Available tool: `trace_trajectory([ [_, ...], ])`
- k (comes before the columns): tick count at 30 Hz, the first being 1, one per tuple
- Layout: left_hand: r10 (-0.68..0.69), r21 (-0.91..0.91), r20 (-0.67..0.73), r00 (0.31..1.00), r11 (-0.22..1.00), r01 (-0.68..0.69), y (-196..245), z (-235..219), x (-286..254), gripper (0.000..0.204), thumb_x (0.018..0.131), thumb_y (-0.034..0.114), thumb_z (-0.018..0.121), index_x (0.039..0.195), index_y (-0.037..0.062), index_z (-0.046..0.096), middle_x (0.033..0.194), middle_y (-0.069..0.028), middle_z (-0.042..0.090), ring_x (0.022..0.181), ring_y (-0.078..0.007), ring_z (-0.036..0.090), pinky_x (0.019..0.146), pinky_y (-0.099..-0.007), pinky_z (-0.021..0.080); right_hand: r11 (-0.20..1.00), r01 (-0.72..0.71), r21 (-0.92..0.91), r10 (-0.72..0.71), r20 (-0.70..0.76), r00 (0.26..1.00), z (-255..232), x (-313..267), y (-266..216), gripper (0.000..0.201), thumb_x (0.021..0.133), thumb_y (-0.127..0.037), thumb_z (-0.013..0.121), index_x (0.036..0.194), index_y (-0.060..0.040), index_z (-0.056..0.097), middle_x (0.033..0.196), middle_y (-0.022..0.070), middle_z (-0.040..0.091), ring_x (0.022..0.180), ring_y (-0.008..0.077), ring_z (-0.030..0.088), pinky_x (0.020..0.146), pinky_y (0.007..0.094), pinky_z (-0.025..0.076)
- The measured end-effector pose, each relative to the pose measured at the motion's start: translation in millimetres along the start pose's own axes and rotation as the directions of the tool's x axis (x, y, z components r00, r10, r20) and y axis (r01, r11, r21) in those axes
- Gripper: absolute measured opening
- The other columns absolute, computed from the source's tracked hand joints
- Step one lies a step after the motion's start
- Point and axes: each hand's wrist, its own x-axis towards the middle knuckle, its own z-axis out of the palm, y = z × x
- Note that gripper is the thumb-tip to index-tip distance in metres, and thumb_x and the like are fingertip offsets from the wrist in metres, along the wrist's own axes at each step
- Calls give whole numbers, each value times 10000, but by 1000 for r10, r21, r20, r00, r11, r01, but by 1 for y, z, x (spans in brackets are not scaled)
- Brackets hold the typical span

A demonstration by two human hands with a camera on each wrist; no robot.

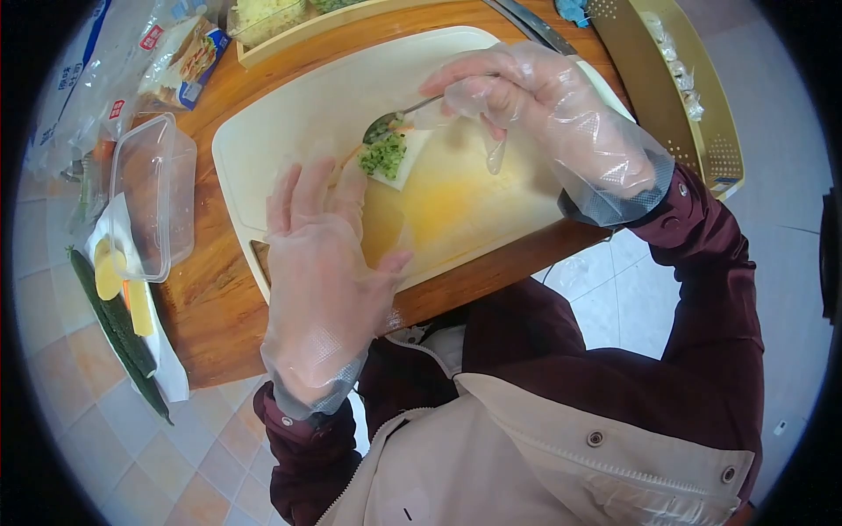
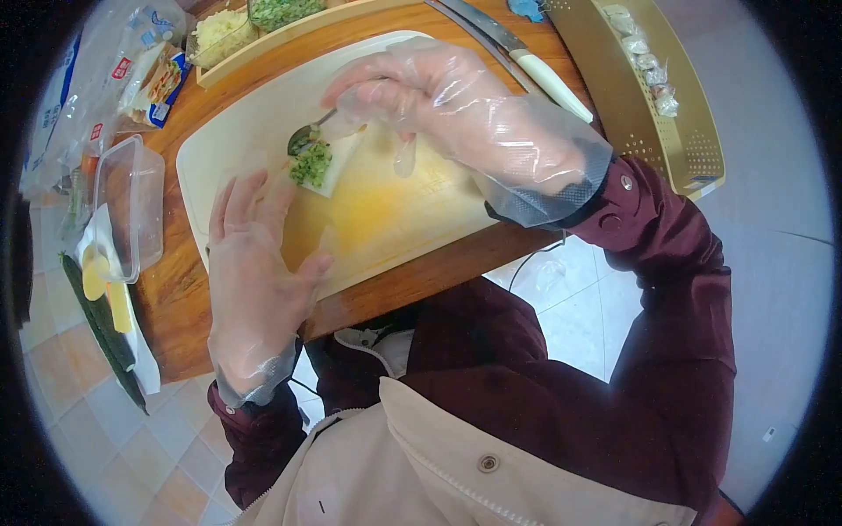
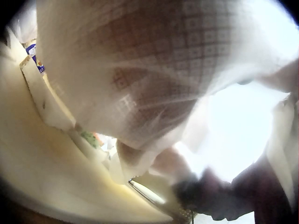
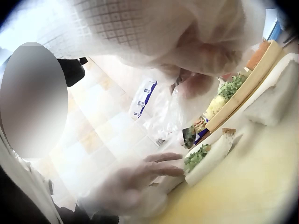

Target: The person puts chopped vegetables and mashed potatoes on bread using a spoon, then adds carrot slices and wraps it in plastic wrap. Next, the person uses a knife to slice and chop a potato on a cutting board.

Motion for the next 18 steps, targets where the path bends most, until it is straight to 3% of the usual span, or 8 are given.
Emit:
trace_trajectory([
  [2, -20, -7, -22, 1000, 1000, 19, 0, -1, 0, 698, 782, 211, 850, 1371, -89, 626, 1280, -316, 656, 1440, -463, 436, 1237, -510, 283, 1000, 27, 16, -27, 29, 999, 4, 4, -1, 258, 1105, -209, 581, 1219, -40, 738, 1040, 37, 729, 900, 96, 647, 727, 261, 567],
  [8, -65, 10, -42, 997, 998, 66, -3, -4, -8, 701, 778, 225, 848, 1375, -72, 632, 1286, -301, 656, 1458, -445, 417, 1247, -498, 277, 981, 67, -185, -59, 48, 997, 11, 12, -10, 241, 1092, -214, 602, 1191, -42, 740, 962, 62, 731, 797, 117, 657, 727, 279, 558],
  [15, 27, -2, 48, 998, 1000, -27, 1, -3, -2, 745, 804, 265, 824, 1401, -118, 596, 1263, -310, 667, 1462, -450, 415, 1254, -506, 257, 973, -8, -229, 17, 34, 999, 15, 15, -11, 221, 1087, -196, 600, 1155, -45, 747, 947, 74, 728, 793, 128, 654, 722, 295, 554],
  [18, 19, -9, 27, 999, 1000, -19, 2, 0, -2, 755, 799, 259, 829, 1407, -121, 590, 1225, -316, 682, 1460, -458, 418, 1250, -525, 255, 953, 71, -295, -60, 45, 997, 14, 15, -7, 211, 1077, -180, 612, 1174, -45, 743, 951, 70, 725, 801, 125, 654, 720, 290, 555],
])
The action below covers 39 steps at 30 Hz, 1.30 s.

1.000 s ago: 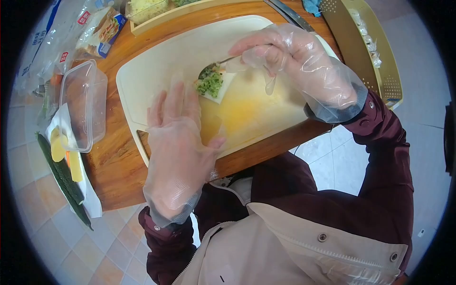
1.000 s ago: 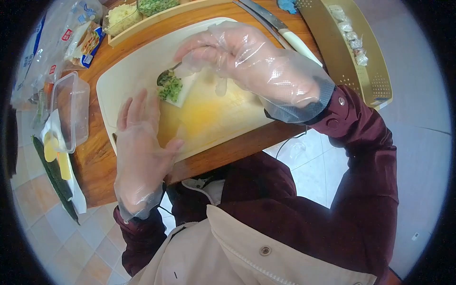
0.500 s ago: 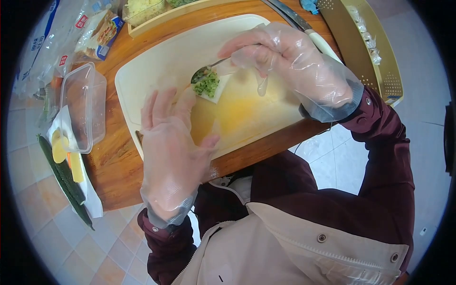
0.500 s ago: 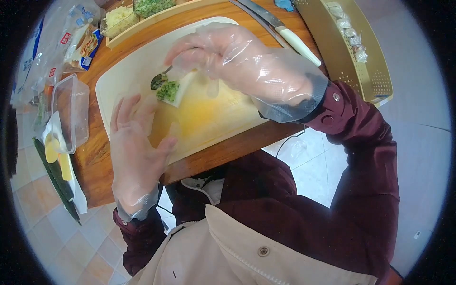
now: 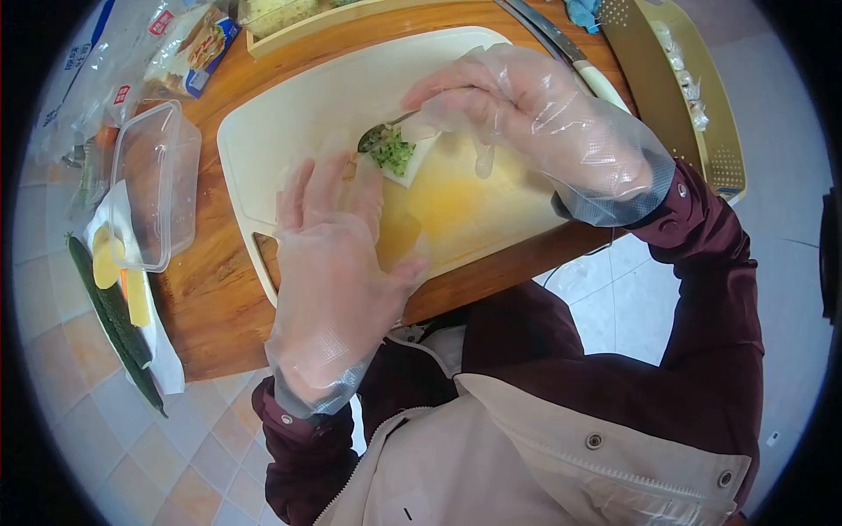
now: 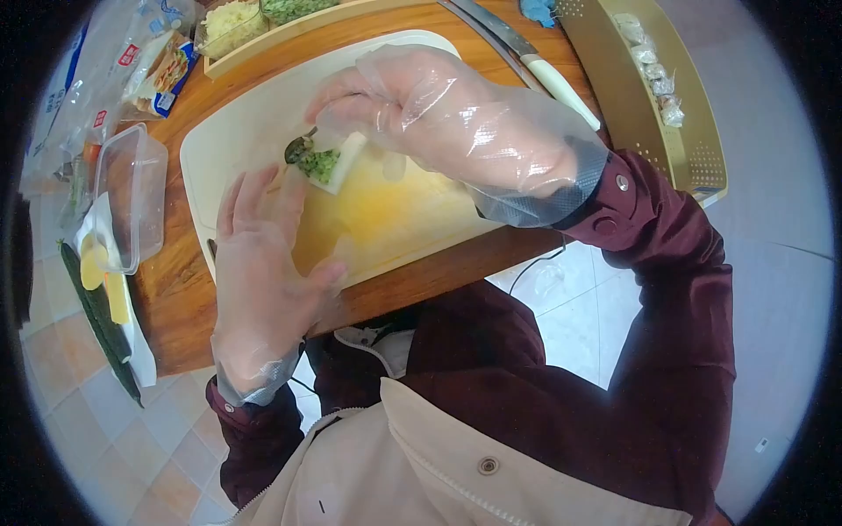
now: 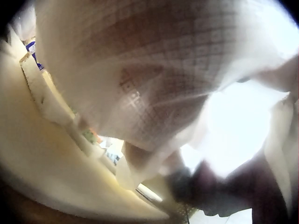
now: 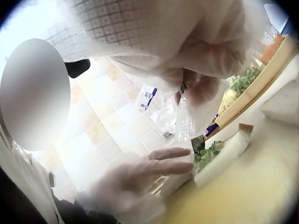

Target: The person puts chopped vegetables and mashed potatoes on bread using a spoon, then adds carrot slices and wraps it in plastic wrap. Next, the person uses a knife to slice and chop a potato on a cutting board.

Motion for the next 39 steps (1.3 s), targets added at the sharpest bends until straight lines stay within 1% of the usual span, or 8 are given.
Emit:
trace_trajectory([
  [2, -13, -14, -27, 1000, 1000, 12, 0, 0, -1, 759, 797, 257, 831, 1410, -118, 589, 1213, -319, 686, 1458, -463, 420, 1247, -534, 253, 982, -21, 188, 17, 20, 1000, -3, -1, 1, 223, 1098, -145, 593, 1227, -40, 742, 1090, 53, 716, 909, 104, 675, 689, 250, 586],
  [5, 8, -37, -25, 1000, 999, -9, 0, -3, -1, 758, 790, 251, 837, 1409, -111, 593, 1230, -330, 676, 1454, -477, 417, 1241, -549, 255, 974, -78, 214, 85, -24, 996, -1, -2, -4, 219, 1089, -193, 615, 1195, -53, 745, 957, 37, 711, 823, 101, 646, 718, 279, 553],
  [15, -33, -8, 6, 999, 999, 33, -2, -3, -8, 743, 771, 260, 845, 1409, -52, 628, 1355, -321, 620, 1466, -477, 383, 1236, -538, 268, 941, -129, 311, 130, 18, 991, -13, -5, 0, 301, 1125, -210, 542, 1264, -15, 724, 1029, 46, 691, 808, 94, 602, 689, 253, 548],
  [17, -56, -20, 3, 998, 998, 56, -3, -3, -8, 739, 772, 263, 842, 1414, -38, 632, 1378, -318, 609, 1470, -473, 376, 1236, -532, 268, 957, -123, 264, 128, -2, 992, -19, -6, 3, 339, 1137, -250, 516, 1281, -15, 713, 1019, 43, 677, 776, 84, 540, 765, 260, 521],
  [19, -41, 87, 102, 994, 996, 32, -5, -2, -8, 896, 688, 183, 901, 1507, 43, 568, 1580, -234, 439, 1521, -438, 309, 1253, -485, 280, 942, -173, 288, 183, -9, 983, -21, -10, 4, 344, 1136, -265, 523, 1282, -18, 712, 1038, 44, 682, 782, 84, 528, 802, 263, 508],
  [29, -42, 91, 78, 996, 995, 35, 2, 2, -4, 856, 695, 188, 892, 1483, 42, 590, 1570, -240, 459, 1520, -439, 308, 1247, -485, 294, 913, -273, 302, 269, 56, 962, -25, -21, 9, 323, 1117, -251, 571, 1316, -29, 693, 1261, 82, 722, 809, 104, 527, 859, 275, 496],
  [32, -55, 84, 63, 996, 995, 50, 4, -2, -6, 850, 689, 185, 892, 1475, 47, 600, 1571, -233, 457, 1519, -441, 313, 1243, -490, 302, 923, -184, 337, 199, -11, 980, -25, -23, 14, 307, 1114, -230, 575, 1317, -29, 688, 1280, 94, 722, 817, 103, 533, 858, 277, 500],
  [39, -55, 60, 67, 996, 997, 51, -1, -15, -12, 814, 693, 163, 880, 1451, 43, 609, 1564, -214, 465, 1518, -441, 332, 1241, -500, 308, 923, -212, 322, 232, -23, 973, -28, -27, 14, 275, 1110, -184, 565, 1295, -22, 690, 1281, 104, 718, 809, 103, 529, 867, 283, 504],
])
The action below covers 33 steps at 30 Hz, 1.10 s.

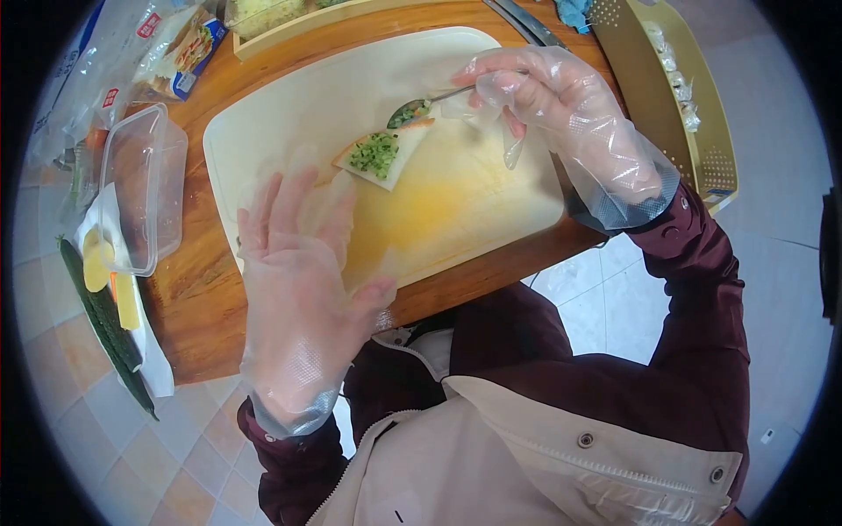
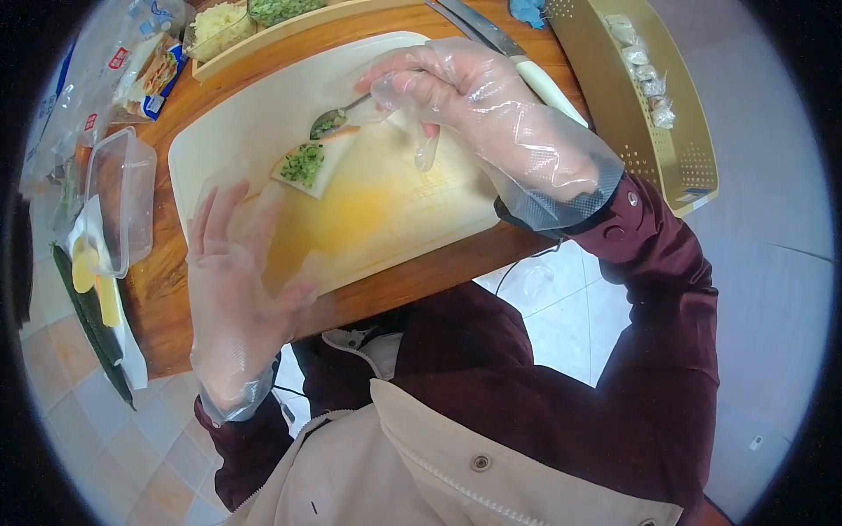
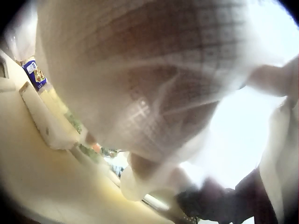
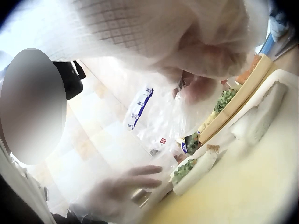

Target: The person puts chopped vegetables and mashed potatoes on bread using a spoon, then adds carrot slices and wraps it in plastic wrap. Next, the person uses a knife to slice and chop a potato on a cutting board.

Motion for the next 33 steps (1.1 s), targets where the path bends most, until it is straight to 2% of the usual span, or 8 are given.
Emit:
trace_trajectory([
  [3, -37, -28, -27, 999, 999, 36, -6, 3, -2, 683, 738, 133, 846, 1377, 32, 630, 1565, -216, 466, 1518, -441, 343, 1245, -513, 300, 999, 43, 10, -42, -32, 999, 1, -2, -3, 281, 1117, -172, 531, 1291, -26, 697, 1200, 71, 725, 794, 80, 512, 809, 248, 486],
  [6, -52, -48, -71, 996, 998, 49, -19, 11, -9, 521, 800, 103, 770, 1296, 17, 635, 1546, -236, 495, 1514, -446, 368, 1262, -568, 257, 997, -81, 8, 81, -94, 992, -9, 1, -28, 313, 1122, -195, 507, 1308, -32, 700, 1069, 15, 702, 779, 52, 488, 718, 203, 430],
  [8, -19, -47, -150, 988, 999, 12, -19, 11, -2, 449, 833, 95, 719, 1264, 7, 630, 1525, -253, 526, 1508, -452, 388, 1274, -608, 223, 959, -153, 238, 192, -152, 970, -28, 13, -42, 337, 1076, -262, 605, 1246, 1, 730, 1005, 18, 678, 718, 85, 553, 703, 226, 475],
  [12, -96, -41, -41, 995, 995, 94, -14, 5, 3, 371, 858, 78, 676, 1220, 13, 627, 1481, -236, 583, 1450, -424, 475, 1267, -601, 249, 947, -8, 320, 84, -223, 971, -56, 66, -37, 319, 1064, -254, 615, 1174, 23, 727, 948, 17, 664, 710, 87, 570, 683, 234, 480],
  [13, -117, -68, 25, 993, 991, 119, -15, 4, 3, 360, 863, 91, 676, 1211, 12, 631, 1472, -226, 595, 1424, -413, 509, 1261, -602, 259, 950, 17, 312, 58, -228, 972, -57, 80, -33, 319, 1064, -254, 615, 1174, 23, 727, 948, 17, 664, 710, 87, 570, 683, 234, 480],
  [14, -72, -49, -106, 992, 997, 67, -17, 12, 4, 327, 805, 52, 725, 1121, 10, 648, 1278, -209, 668, 1214, -425, 599, 1218, -584, 312, 956, 31, 291, 36, -220, 975, -56, 95, -29, 311, 1062, -242, 611, 1170, 28, 723, 956, 24, 669, 718, 101, 582, 689, 242, 488],
  [20, -77, 42, -108, 991, 996, 82, -18, 12, 2, 269, 792, 106, 761, 1026, -6, 687, 1194, -220, 690, 1169, -415, 618, 1180, -559, 347, 995, 100, 17, -96, -169, 981, -36, 169, -23, 298, 1037, -168, 585, 1197, 61, 688, 1054, 147, 709, 759, 217, 647, 723, 353, 520],
  [33, -52, 13, -260, 964, 998, 58, -30, 5, -18, 269, 742, 76, 772, 970, 2, 650, 1230, -244, 651, 1175, -455, 588, 1110, -577, 403, 970, 135, -204, -173, -181, 968, -21, 194, -44, 321, 1106, -239, 526, 1143, 13, 723, 1064, 135, 767, 673, 139, 603, 662, 292, 519],
])
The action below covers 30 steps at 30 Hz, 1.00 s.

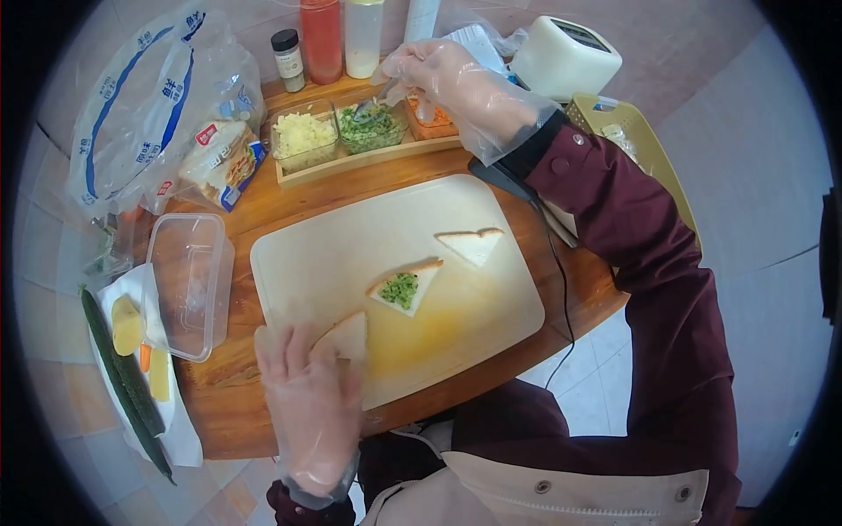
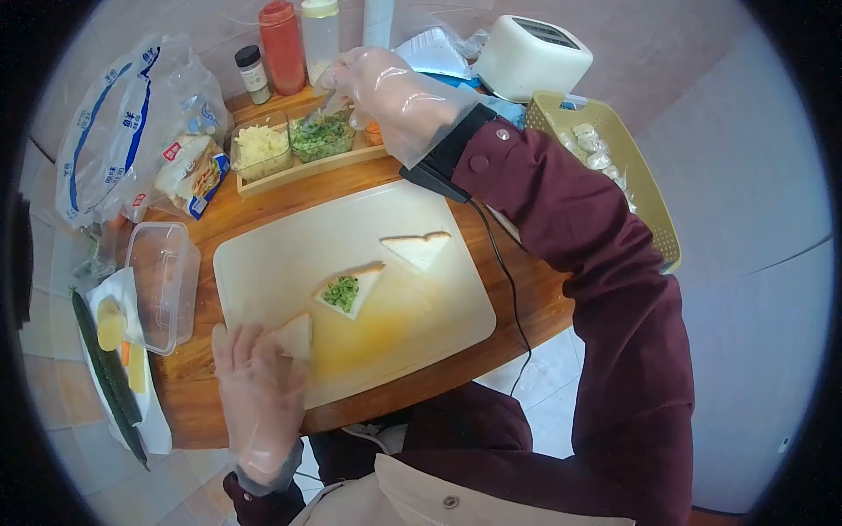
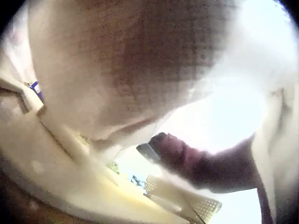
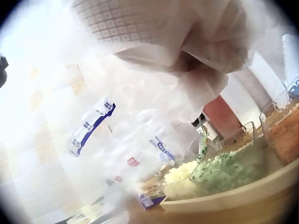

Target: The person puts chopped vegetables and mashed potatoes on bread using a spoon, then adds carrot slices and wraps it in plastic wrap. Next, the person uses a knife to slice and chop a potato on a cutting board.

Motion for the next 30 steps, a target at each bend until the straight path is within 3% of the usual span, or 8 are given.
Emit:
trace_trajectory([
  [5, -122, -297, -223, 967, 954, 51, -22, -5, -31, 248, 798, 126, 742, 1015, 29, 670, 1245, -220, 632, 1219, -498, 560, 1159, -625, 366, 994, 11, -106, 4, 137, 991, 11, -3, 3, 324, 1116, -244, 513, 1154, 1, 721, 1059, 121, 760, 660, 140, 578, 628, 291, 513],
  [8, -201, -193, -313, 928, 970, 145, -39, -2, -60, 264, 812, 157, 716, 1037, 33, 657, 1255, -227, 611, 1212, -527, 539, 1133, -618, 375, 979, -33, -203, 56, 110, 992, 17, -10, 0, 337, 1119, -257, 514, 1157, 5, 723, 1079, 108, 763, 677, 141, 591, 628, 285, 513],
  [10, -186, -130, -397, 899, 981, 146, -53, 18, -77, 259, 880, 200, 682, 1077, 33, 660, 1301, -224, 603, 1292, -515, 519, 1143, -626, 360, 974, -77, -212, 95, 78, 992, 17, -9, 2, 340, 1120, -260, 519, 1163, 6, 727, 1083, 110, 764, 683, 141, 599, 624, 281, 513],
  [12, -354, -341, -450, 820, 917, 208, -63, 31, -85, 274, 982, 206, 617, 1050, -59, 607, 1493, -248, 546, 1519, -471, 361, 1214, -577, 287, 966, -124, -227, 138, 44, 990, 14, -7, 9, 342, 1121, -263, 524, 1168, 6, 730, 1087, 111, 766, 689, 141, 607, 620, 277, 512],
  [15, -371, -283, -540, 755, 925, 252, -58, 38, -81, 276, 981, 262, 636, 1110, 20, 662, 1393, -225, 599, 1494, -501, 388, 1182, -654, 330, 998, -53, 35, 53, 21, 998, 2, 5, 22, 337, 1121, -257, 532, 1172, 8, 734, 1078, 128, 766, 680, 133, 602, 620, 273, 512],
  [21, -339, -202, -501, 797, 940, 274, -61, 36, -82, 274, 968, 227, 644, 1137, 12, 654, 1399, -226, 594, 1496, -517, 378, 1175, -654, 339, 991, 87, 101, -78, -83, 993, -9, 7, 58, 330, 1117, -233, 532, 1147, 31, 728, 1089, 151, 766, 672, 130, 600, 612, 271, 515],
  [24, -360, -217, -470, 806, 932, 290, -58, 35, -79, 263, 954, 205, 650, 1130, 9, 657, 1403, -226, 594, 1491, -512, 387, 1177, -652, 340, 990, -53, 134, 53, 1, 999, 5, -9, 40, 270, 1056, -185, 573, 1119, 41, 706, 1006, 135, 704, 879, 234, 718, 707, 328, 537],
  [30, -349, -189, -468, 812, 937, 294, -62, 36, -82, 270, 922, 183, 661, 1112, -9, 658, 1420, -247, 601, 1495, -503, 386, 1186, -636, 339, 993, -93, 68, 90, 45, 995, 7, -11, 36, 333, 1096, -202, 526, 1159, 57, 724, 899, 88, 681, 714, 127, 568, 655, 261, 509],
])
